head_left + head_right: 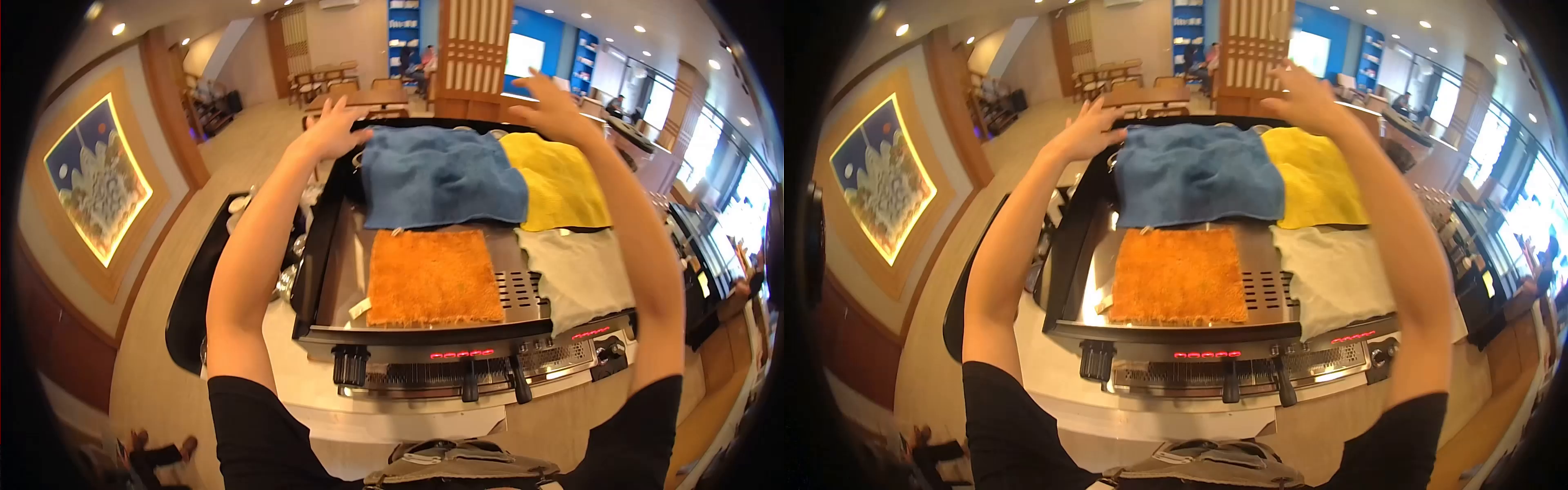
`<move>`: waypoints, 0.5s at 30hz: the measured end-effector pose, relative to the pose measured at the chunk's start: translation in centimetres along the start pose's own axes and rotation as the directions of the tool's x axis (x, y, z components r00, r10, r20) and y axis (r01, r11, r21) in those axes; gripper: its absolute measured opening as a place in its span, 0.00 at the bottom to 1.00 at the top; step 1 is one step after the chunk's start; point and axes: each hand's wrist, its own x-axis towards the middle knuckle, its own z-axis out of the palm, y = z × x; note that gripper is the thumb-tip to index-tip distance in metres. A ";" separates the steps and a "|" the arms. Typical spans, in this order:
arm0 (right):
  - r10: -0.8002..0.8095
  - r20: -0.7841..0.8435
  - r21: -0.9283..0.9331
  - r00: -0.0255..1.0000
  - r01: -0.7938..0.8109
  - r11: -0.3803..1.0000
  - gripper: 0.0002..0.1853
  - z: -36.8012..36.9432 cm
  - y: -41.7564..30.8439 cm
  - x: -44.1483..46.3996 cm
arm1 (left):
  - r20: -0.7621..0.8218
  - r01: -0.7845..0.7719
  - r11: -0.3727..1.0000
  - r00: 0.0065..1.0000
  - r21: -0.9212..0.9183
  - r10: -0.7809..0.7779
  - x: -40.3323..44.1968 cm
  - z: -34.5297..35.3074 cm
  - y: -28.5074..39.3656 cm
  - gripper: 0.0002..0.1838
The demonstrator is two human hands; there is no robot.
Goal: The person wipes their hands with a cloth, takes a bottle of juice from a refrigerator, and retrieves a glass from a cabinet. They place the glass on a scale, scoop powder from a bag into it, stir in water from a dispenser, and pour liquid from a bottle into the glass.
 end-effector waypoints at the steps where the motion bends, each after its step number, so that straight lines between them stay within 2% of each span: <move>1: -0.100 -0.001 0.147 0.995 0.099 0.984 0.29 -3.0 -0.8 -1.9 | -0.128 -0.072 0.997 0.989 -0.021 0.069 -1.2 -0.3 -0.3 0.34; 2: -0.137 -0.044 0.210 0.990 0.144 0.967 0.27 -6.4 -2.7 -4.8 | -0.264 -0.239 0.964 0.943 -0.120 0.201 -2.9 -1.6 -0.2 0.30; 3: -0.094 0.035 0.392 0.995 0.072 0.917 0.27 -10.4 -5.9 -8.0 | -0.345 -0.362 0.907 0.897 -0.214 0.276 -5.1 -3.2 0.0 0.27; 4: -0.089 0.035 0.673 0.995 0.043 0.739 0.27 -12.6 -7.5 -12.0 | -0.461 -0.441 0.883 0.825 -0.161 0.327 -7.6 -4.3 0.3 0.23; 5: -0.146 0.039 0.787 0.988 0.060 0.614 0.24 -14.0 -9.2 -15.2 | -0.486 -0.528 0.790 0.804 -0.313 0.344 -12.2 -6.7 1.8 0.22; 7: -0.343 0.007 0.917 0.939 0.131 0.376 0.18 -15.6 -12.5 -22.9 | -0.624 -0.497 0.804 0.752 -0.328 0.210 -21.6 -8.8 3.2 0.17; 8: -0.454 -0.021 0.965 0.891 0.137 0.224 0.16 -16.0 -13.4 -27.4 | -0.788 -0.547 0.822 0.571 -0.159 0.228 -25.7 -8.6 3.1 0.13; 9: -0.531 -0.036 0.993 0.846 0.090 0.077 0.14 -15.4 -14.0 -30.9 | -0.781 -0.437 0.887 0.603 -0.150 0.165 -31.6 -8.2 3.5 0.12; 10: -0.581 -0.032 0.999 0.813 0.006 -0.046 0.13 -14.0 -14.5 -34.1 | -0.845 -0.350 0.913 0.535 -0.208 0.013 -36.5 -6.2 3.8 0.10; 11: -0.597 0.003 0.987 0.803 -0.098 -0.127 0.13 -12.2 -14.8 -36.7 | -0.896 -0.286 0.927 0.432 -0.245 -0.103 -41.1 -4.0 4.5 0.09; 12: -0.595 0.044 0.965 0.802 -0.188 -0.182 0.13 -9.5 -16.4 -38.8 | -0.892 -0.199 0.910 0.354 -0.365 -0.280 -45.6 -0.3 5.2 0.09; 13: -0.555 0.129 0.936 0.822 -0.285 -0.205 0.14 -6.0 -19.2 -40.0 | -0.872 -0.129 0.876 0.236 -0.465 -0.428 -50.4 4.1 6.0 0.11; 14: -0.537 0.213 0.902 0.816 -0.375 -0.212 0.15 -3.0 -21.9 -41.1 | -0.792 0.030 0.808 0.182 -0.588 -0.583 -55.3 8.8 8.1 0.16; 15: -0.551 0.277 0.870 0.788 -0.449 -0.205 0.16 -0.7 -24.5 -41.6 | -0.602 0.156 0.617 0.132 -0.772 -0.787 -60.7 12.2 12.0 0.12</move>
